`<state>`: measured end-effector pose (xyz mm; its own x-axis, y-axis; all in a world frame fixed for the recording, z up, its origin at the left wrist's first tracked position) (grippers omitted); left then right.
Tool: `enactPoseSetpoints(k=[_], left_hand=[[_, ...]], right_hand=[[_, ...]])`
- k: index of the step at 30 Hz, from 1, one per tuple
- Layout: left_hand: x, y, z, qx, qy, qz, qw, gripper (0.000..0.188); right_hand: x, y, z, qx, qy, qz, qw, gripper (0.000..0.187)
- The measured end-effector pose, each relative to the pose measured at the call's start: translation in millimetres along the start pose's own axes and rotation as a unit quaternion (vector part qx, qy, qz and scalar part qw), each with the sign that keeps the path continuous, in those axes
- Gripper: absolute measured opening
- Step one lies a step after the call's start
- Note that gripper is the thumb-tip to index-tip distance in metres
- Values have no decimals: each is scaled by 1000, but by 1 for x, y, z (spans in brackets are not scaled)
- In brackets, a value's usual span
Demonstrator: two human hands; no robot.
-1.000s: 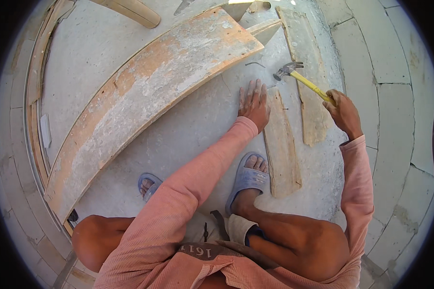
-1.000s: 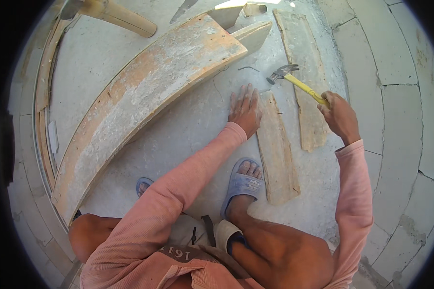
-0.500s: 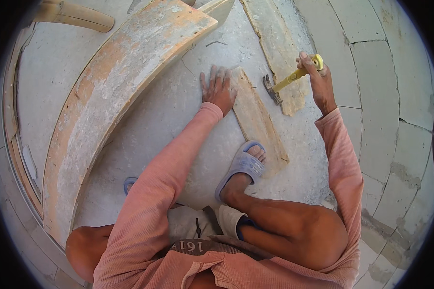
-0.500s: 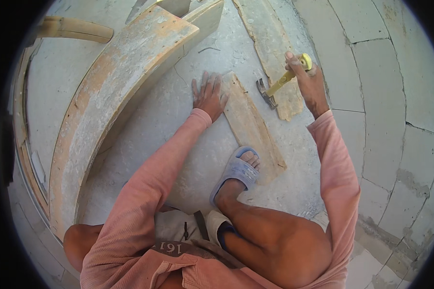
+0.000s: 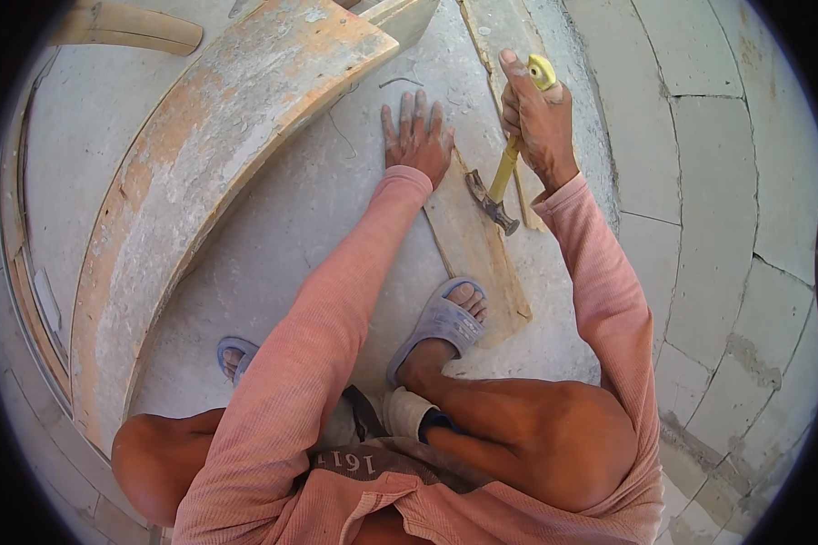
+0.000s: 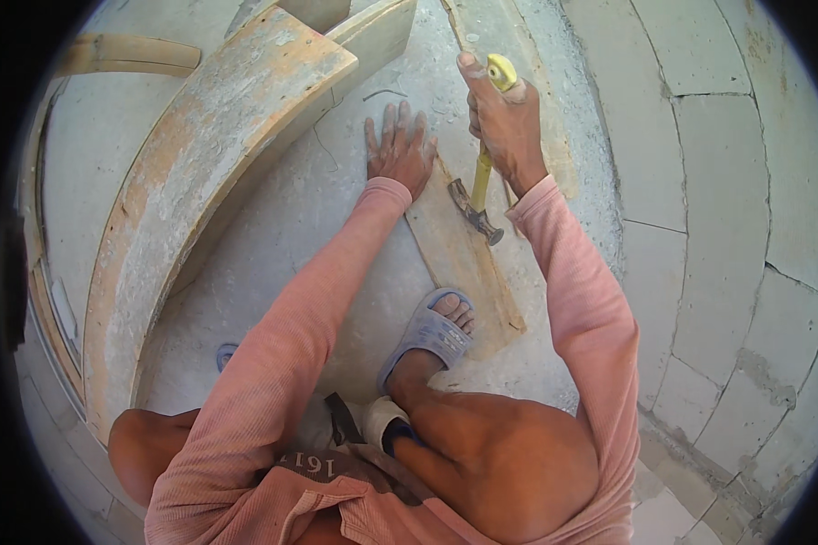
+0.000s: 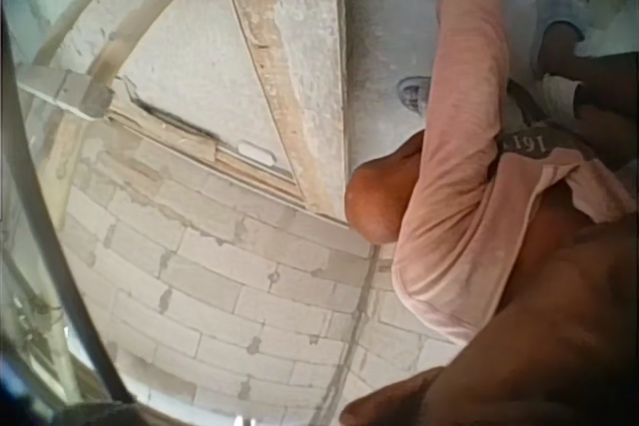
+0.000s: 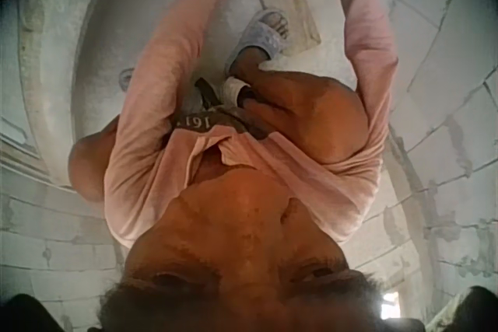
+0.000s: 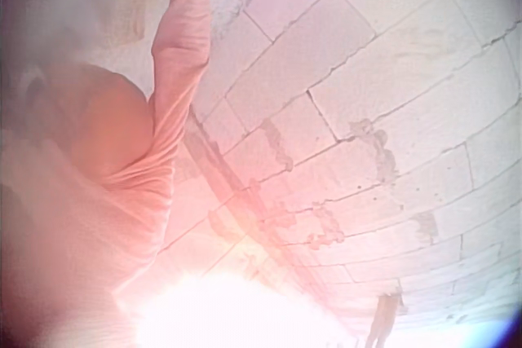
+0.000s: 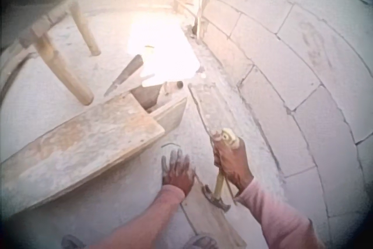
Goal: The person constructs a wooden form on the ground by hammering nails into planks to secure them around a concrete block and uses a hand saw to cut a section of wood.
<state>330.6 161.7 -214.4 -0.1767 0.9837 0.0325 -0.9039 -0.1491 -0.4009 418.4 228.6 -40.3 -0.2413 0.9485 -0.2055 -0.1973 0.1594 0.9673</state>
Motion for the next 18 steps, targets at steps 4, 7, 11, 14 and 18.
enactPoseSetpoints(k=[4, 7, 11, 14, 18], left_hand=[[3, -8, 1, 0, -5, -3, 1000, 59], [1, -4, -2, 13, -1, 1, 1000, 58], [2, 5, 6, 0, 7, 5, 1000, 57], [5, -2, -3, -17, -10, 8, 1000, 56], [0, 3, 5, 7, -16, -5, 1000, 57]], right_hand=[[14, 9, 14, 44, -22, 15, 999, 40], [8, 8, 7, 35, -21, 11, 999, 38], [-77, 8, 40, 142, -12, 143, 979, 38], [-232, -25, 146, 232, -212, 210, 926, 46], [-263, -38, 165, 260, -267, 213, 903, 46]])
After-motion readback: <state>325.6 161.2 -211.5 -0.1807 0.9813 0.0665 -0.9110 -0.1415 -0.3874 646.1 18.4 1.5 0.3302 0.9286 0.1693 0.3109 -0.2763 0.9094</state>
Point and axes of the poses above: each hand's wrist, its own x-axis towards the middle knuckle, its own z-axis out of the back of the hand, y = z × x, the point moved 10 cm from there along x, towards the middle knuckle, and after that the axes turned 3 degrees about y, right-handed, at the moved point
